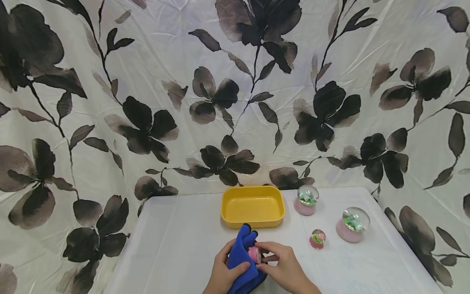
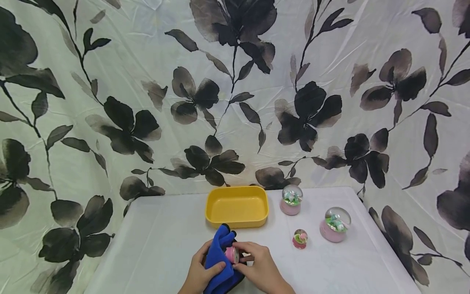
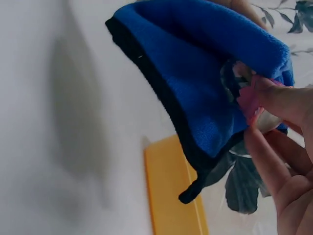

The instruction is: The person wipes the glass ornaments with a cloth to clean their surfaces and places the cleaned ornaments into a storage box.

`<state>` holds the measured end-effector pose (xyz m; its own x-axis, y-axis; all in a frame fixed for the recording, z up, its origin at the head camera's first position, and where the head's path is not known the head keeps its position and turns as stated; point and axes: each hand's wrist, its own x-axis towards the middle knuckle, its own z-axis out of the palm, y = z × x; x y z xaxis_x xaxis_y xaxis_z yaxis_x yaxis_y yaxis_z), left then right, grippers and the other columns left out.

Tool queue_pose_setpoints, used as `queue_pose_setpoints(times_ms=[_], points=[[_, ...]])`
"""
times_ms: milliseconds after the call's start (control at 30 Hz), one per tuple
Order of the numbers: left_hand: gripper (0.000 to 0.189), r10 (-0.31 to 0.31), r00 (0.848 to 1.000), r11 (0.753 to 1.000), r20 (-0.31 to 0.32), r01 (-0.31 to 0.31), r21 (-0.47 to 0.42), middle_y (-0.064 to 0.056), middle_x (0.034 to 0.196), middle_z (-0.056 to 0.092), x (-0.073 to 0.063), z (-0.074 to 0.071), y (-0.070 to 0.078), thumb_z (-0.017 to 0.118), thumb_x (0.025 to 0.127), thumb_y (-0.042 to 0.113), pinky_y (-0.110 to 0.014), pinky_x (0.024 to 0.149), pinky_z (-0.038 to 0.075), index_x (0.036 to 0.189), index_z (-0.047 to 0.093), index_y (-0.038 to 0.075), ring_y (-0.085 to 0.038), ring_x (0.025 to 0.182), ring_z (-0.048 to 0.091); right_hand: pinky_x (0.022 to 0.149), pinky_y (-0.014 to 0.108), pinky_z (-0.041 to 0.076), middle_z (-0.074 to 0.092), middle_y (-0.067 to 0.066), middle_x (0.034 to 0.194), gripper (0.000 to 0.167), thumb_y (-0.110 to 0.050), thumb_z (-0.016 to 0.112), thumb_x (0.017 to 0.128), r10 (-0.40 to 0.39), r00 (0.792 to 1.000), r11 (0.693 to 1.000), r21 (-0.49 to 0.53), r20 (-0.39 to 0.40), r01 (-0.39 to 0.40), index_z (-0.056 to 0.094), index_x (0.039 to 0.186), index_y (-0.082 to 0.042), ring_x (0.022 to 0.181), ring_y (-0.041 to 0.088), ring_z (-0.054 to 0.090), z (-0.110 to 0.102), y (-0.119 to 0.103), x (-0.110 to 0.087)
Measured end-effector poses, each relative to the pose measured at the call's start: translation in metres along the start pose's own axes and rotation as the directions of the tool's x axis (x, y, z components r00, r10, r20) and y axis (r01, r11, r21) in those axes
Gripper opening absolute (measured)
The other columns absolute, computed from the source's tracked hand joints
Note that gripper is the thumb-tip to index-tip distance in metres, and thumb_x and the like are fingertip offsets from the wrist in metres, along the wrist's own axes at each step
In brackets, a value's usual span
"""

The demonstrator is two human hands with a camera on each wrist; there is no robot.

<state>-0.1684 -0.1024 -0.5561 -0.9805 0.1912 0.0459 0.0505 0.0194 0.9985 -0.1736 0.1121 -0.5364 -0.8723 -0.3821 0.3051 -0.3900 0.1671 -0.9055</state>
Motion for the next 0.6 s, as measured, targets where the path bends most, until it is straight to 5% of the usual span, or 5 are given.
queue_pose_setpoints(times_ms=[100, 267, 467, 600], points=[[0.063, -0.036, 0.999, 0.999, -0.01, 0.036, -0.019, -0.015, 0.125, 0.058, -0.009, 0.002, -0.002, 0.077, 0.082, 0.018, -0.035, 0.084, 0.053, 0.137, 0.051, 0.004, -0.025, 0.104, 0.061, 0.074, 0.028, 0.056, 0.068, 0.004, 0.111, 0.051, -0.023, 0.08, 0.081, 0.157, 0.987, 0.985, 0.067, 0.042, -0.16, 0.063, 0.124, -0.003, 0.095, 0.015, 0.066, 0.001, -0.002, -0.006], [0.066, -0.041, 0.999, 0.994, -0.005, 0.04, -0.1, -0.021, 0.124, 0.058, -0.018, 0.006, -0.004, 0.078, 0.08, 0.013, -0.034, 0.081, 0.055, 0.137, 0.049, -0.001, -0.026, 0.101, 0.064, 0.069, 0.026, 0.055, 0.07, 0.004, 0.098, 0.049, -0.026, 0.079, 0.082, 0.356, 0.934, 0.925, 0.128, 0.045, -0.358, 0.065, 0.12, 0.002, 0.086, 0.02, 0.065, 0.003, -0.008, -0.012], [0.062, 0.045, 0.999, 0.997, 0.015, -0.044, -0.059, -0.018, 0.124, 0.059, -0.015, 0.011, 0.001, 0.079, 0.079, 0.012, -0.032, 0.081, 0.054, 0.135, 0.053, 0.006, -0.025, 0.1, 0.065, 0.067, 0.031, 0.056, 0.07, 0.006, 0.088, 0.042, -0.025, 0.073, 0.088, 0.461, 0.887, 0.866, 0.206, 0.03, -0.457, 0.065, 0.115, 0.005, 0.08, 0.021, 0.067, -0.001, -0.008, -0.009], [0.062, 0.035, 0.999, 0.999, 0.008, -0.036, 0.02, -0.013, 0.123, 0.061, -0.013, 0.014, 0.003, 0.081, 0.077, 0.014, -0.031, 0.081, 0.052, 0.134, 0.055, 0.01, -0.023, 0.102, 0.063, 0.066, 0.034, 0.057, 0.07, 0.008, 0.088, 0.045, -0.027, 0.069, 0.091, 0.499, 0.863, 0.829, 0.243, 0.08, -0.503, 0.062, 0.116, 0.009, 0.075, 0.02, 0.068, -0.006, -0.007, -0.008]])
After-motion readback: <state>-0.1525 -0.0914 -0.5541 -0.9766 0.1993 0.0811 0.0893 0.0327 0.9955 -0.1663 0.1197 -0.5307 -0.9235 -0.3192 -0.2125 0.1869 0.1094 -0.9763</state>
